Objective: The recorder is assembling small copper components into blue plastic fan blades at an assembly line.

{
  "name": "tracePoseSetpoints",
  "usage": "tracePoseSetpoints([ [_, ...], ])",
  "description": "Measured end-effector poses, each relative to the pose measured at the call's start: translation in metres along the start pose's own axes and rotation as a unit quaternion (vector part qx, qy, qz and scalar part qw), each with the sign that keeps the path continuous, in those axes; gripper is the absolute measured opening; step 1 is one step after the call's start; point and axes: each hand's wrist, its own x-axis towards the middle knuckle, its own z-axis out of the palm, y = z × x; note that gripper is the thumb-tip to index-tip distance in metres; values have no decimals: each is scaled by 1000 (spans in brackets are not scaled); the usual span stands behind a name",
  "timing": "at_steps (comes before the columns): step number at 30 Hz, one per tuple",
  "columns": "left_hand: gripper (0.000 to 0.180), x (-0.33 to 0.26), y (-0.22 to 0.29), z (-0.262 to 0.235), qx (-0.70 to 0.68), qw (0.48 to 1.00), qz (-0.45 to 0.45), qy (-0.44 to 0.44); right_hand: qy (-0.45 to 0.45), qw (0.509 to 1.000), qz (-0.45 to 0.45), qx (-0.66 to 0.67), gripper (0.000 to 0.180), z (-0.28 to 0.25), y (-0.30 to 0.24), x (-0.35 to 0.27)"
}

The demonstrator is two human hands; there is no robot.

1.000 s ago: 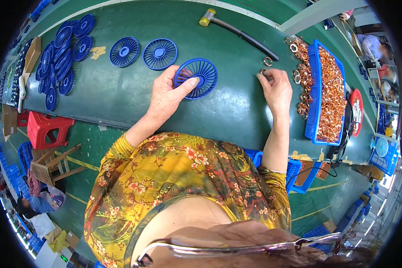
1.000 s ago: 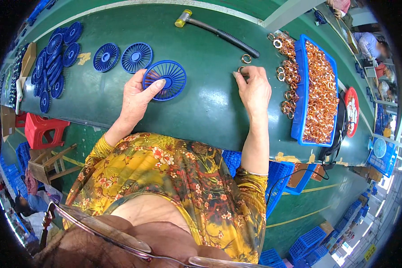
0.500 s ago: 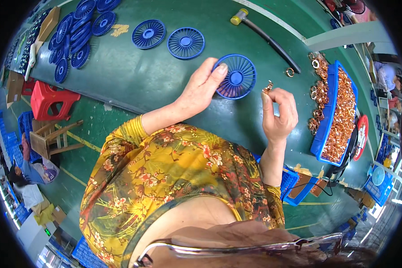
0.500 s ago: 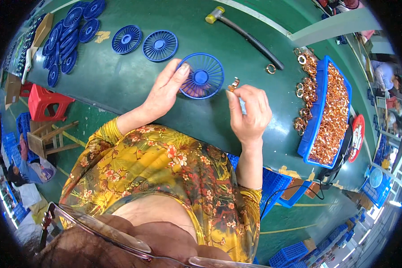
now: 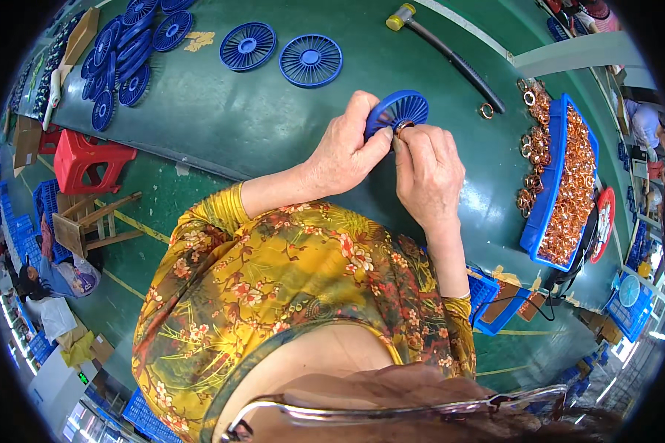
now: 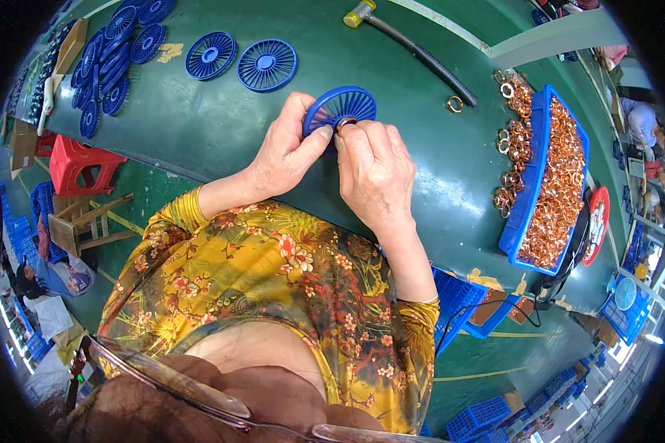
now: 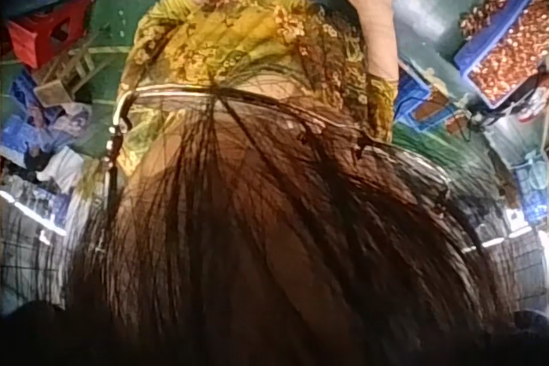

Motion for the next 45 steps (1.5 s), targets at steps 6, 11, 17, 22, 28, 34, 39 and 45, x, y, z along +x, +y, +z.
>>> tracePoseSetpoints([
  [6, 29, -3, 3, 1, 16, 1000, -18, 1, 29, 999, 26, 30, 20, 12, 3, -9],
  [11, 39, 5, 0, 0, -219, 971, -76, -51, 112, 992, 56, -1, 38, 0, 0, -11],
  [17, 45, 5, 17, -15, -224, 945, -129, -203, 18, 996, -92, 11, 47, -28, 11, -18],
  [22, 40, 4, 11, -10, -185, 956, -88, -208, 24, 995, -79, 61, 46, -27, 18, -26],
  [28, 38, 5, 1, 14, 135, 974, 163, -80, 46, 986, 129, 92, 21, -36, 61, -4],
  [34, 54, 10, -23, 18, 349, 894, 229, -164, -37, 942, 246, -226, 24, -17, 140, -6],
  [39, 70, 42, -24, -39, 445, 875, 189, -1, 0, 972, 230, -50, 15, -21, 117, -11],
  [45, 76, 52, -46, -91, 552, 826, 80, 78, 79, 992, 93, 34, 10, -24, 86, -9],
])
